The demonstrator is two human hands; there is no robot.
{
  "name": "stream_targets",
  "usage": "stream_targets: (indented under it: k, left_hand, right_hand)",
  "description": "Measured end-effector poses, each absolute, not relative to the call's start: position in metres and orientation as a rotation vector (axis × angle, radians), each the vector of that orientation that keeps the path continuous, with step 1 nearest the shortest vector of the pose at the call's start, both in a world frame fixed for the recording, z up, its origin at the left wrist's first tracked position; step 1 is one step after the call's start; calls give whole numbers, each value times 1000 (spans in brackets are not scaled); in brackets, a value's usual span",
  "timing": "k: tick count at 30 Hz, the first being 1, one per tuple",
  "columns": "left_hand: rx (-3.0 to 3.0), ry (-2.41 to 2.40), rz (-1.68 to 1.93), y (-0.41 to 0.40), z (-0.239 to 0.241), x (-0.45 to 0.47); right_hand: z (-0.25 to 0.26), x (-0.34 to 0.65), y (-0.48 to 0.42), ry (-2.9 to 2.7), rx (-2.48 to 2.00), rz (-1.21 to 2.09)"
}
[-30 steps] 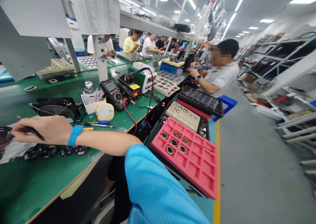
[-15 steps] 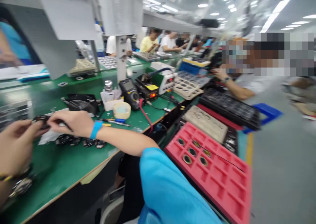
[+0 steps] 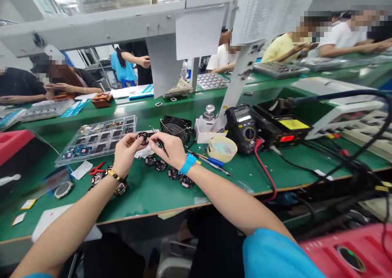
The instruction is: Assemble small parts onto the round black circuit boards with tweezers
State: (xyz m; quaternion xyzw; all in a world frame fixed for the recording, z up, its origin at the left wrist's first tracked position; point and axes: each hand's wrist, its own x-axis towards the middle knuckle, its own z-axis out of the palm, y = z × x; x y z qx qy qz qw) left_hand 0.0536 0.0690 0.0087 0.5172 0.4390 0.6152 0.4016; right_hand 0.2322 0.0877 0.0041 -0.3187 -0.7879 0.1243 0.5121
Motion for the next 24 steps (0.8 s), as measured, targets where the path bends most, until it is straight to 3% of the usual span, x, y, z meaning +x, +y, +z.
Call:
stream_targets:
  k: [24]
  left_hand:
    - [1579,1235,1585,65,5,54]
  right_hand:
    - [0,228,85,-1904,-743,368]
